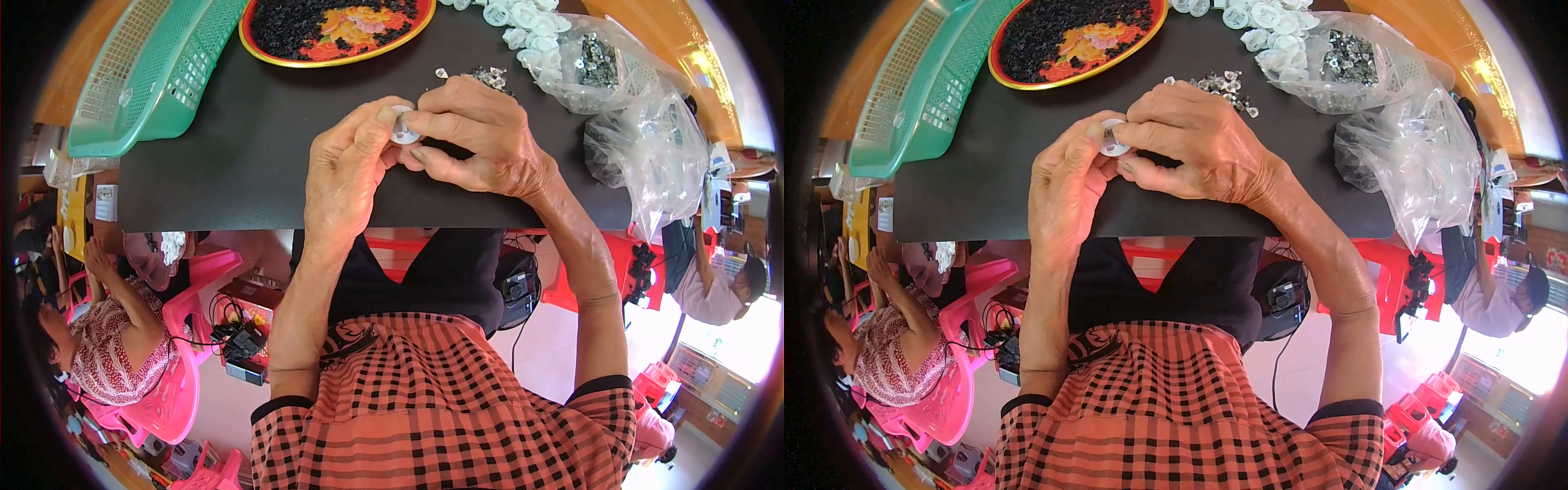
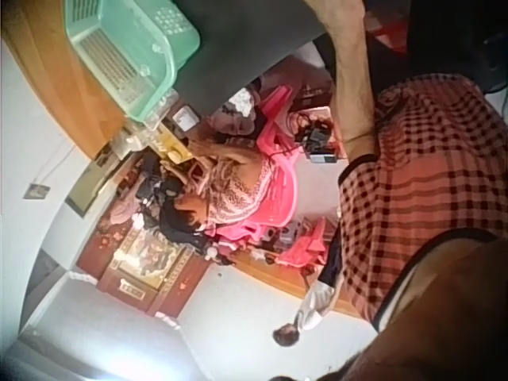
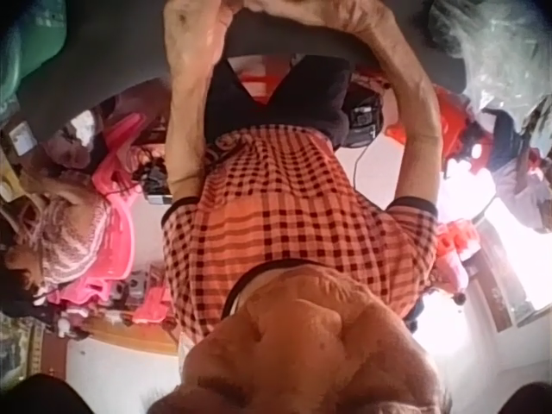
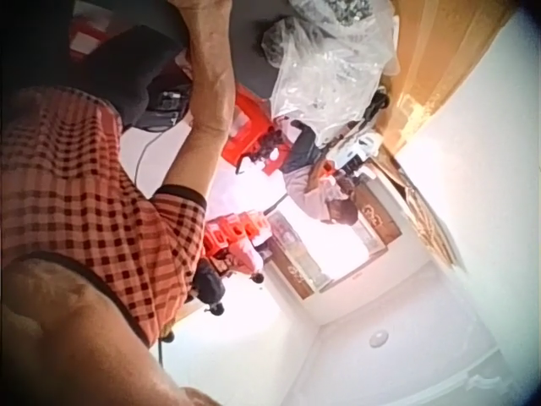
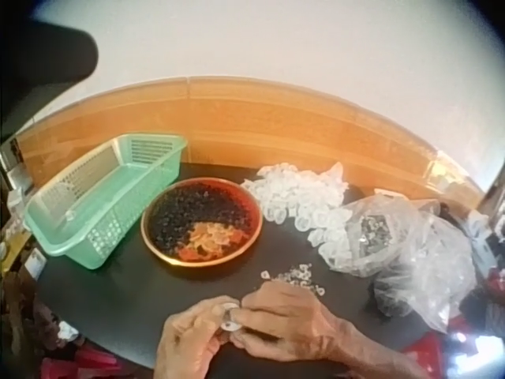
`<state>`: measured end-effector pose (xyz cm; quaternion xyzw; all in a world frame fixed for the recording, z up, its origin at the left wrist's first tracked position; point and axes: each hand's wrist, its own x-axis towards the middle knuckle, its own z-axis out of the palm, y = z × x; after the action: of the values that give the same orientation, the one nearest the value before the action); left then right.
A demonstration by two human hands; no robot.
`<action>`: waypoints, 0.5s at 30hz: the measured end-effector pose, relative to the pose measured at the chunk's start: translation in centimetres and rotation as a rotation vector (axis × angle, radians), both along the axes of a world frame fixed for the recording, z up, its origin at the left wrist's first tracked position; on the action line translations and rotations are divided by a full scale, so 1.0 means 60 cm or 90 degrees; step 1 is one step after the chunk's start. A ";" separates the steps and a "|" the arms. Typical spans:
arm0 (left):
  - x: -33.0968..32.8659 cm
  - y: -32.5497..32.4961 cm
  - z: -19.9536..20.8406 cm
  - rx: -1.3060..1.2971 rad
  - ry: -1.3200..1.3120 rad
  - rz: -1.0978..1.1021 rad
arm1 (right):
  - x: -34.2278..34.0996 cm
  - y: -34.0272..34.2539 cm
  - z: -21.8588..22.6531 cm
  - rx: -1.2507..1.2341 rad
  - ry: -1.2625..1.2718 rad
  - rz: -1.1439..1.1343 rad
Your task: The person assembles electrical components by inserting metal contacts and plastic pieces into plastic bases by hand and placing them into a basket.
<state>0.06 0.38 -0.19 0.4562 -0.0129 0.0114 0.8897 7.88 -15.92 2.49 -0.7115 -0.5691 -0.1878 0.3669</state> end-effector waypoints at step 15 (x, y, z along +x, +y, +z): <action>-0.006 -0.007 0.003 0.073 -0.039 0.059 | 0.000 -0.007 0.014 0.042 0.194 -0.035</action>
<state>-0.28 -0.06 -0.03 0.5062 -0.0199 0.0659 0.8597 7.91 -16.34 3.32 -0.7342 -0.4809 -0.1063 0.4673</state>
